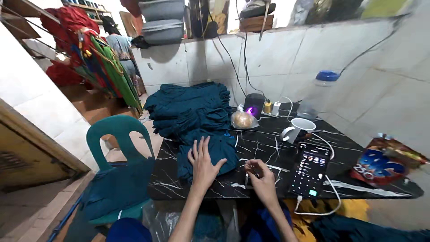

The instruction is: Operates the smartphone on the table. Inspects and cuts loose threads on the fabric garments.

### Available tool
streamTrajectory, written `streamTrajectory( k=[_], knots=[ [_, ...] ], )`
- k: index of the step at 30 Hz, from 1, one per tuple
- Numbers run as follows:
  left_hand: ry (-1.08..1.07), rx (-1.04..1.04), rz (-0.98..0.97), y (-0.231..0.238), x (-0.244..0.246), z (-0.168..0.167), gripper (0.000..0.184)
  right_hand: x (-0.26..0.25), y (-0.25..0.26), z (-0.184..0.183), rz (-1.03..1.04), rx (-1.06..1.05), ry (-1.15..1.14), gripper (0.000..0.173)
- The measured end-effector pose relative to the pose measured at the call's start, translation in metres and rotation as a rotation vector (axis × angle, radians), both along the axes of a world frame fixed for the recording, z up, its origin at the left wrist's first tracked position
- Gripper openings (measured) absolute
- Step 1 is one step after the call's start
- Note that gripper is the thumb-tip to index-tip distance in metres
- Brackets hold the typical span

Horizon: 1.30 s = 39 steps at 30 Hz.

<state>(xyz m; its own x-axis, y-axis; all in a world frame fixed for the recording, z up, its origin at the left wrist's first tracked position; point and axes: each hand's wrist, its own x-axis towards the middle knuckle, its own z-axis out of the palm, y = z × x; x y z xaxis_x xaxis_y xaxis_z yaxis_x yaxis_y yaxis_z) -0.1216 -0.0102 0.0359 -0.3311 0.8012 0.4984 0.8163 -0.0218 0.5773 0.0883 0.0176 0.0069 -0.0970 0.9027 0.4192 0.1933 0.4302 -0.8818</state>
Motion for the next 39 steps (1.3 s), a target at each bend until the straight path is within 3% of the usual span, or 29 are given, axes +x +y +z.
streamTrajectory(
  k=[2,4,8,10,13,15,18,20,22,24,25,26,28,30,32,35,39],
  knots=[
    [0.106,-0.133,0.091,0.014,-0.005,0.008,0.087,0.001,0.010,-0.011,-0.009,-0.056,-0.041,0.022],
    [0.107,-0.184,0.019,0.015,-0.012,0.018,0.067,0.003,0.014,-0.014,0.002,-0.123,-0.043,0.020],
    [0.121,0.030,-0.063,-0.013,-0.037,0.025,0.038,0.008,0.013,-0.015,0.003,-0.147,0.003,0.020],
    [0.006,-0.022,0.050,-0.028,-0.064,0.026,0.055,0.009,0.011,-0.016,0.016,-0.145,0.039,0.019],
    [-0.174,-0.322,0.116,-0.038,-0.121,0.015,0.101,0.006,0.008,-0.015,0.015,-0.162,0.065,0.018],
    [-0.236,-0.463,0.111,-0.044,-0.142,0.015,0.105,0.004,0.008,-0.013,0.011,-0.174,0.074,0.018],
    [0.052,-0.436,0.143,-0.069,-0.114,0.034,0.093,0.004,0.008,-0.013,-0.004,-0.172,0.076,0.018],
    [0.267,-0.288,-0.039,-0.098,-0.085,0.042,0.064,0.005,0.007,-0.012,-0.008,-0.179,0.075,0.018],
    [0.256,-0.258,-0.507,-0.129,-0.068,0.059,0.040,0.005,0.006,-0.011,-0.007,-0.185,0.076,0.017],
    [-0.118,-0.348,-1.018,-0.141,-0.064,0.080,0.031,0.005,0.008,-0.013,-0.006,-0.174,0.084,0.016],
    [-0.286,-0.329,-1.062,-0.140,-0.068,0.086,0.029,0.005,0.009,-0.014,-0.003,-0.170,0.089,0.016],
    [-0.337,-0.259,-0.945,-0.133,-0.080,0.089,0.026,0.004,0.011,-0.015,-0.004,-0.164,0.086,0.016],
    [-0.218,-0.154,-0.461,-0.101,-0.120,0.081,0.022,0.004,0.011,-0.016,-0.003,-0.157,0.073,0.016],
    [-0.131,-0.218,-0.068,-0.056,-0.169,0.049,0.027,0.004,0.013,-0.015,-0.004,-0.135,0.054,0.017],
    [-0.204,-0.367,0.016,-0.024,-0.202,0.016,0.039,0.003,0.013,-0.016,-0.012,-0.110,0.042,0.019],
    [-0.264,-0.498,-0.056,0.013,-0.202,-0.004,0.042,0.002,0.013,-0.014,-0.013,-0.093,0.026,0.019],
    [-0.221,-0.562,0.069,0.013,-0.157,0.026,0.045,0.001,0.011,-0.013,-0.027,-0.071,0.017,0.020]
  ],
)
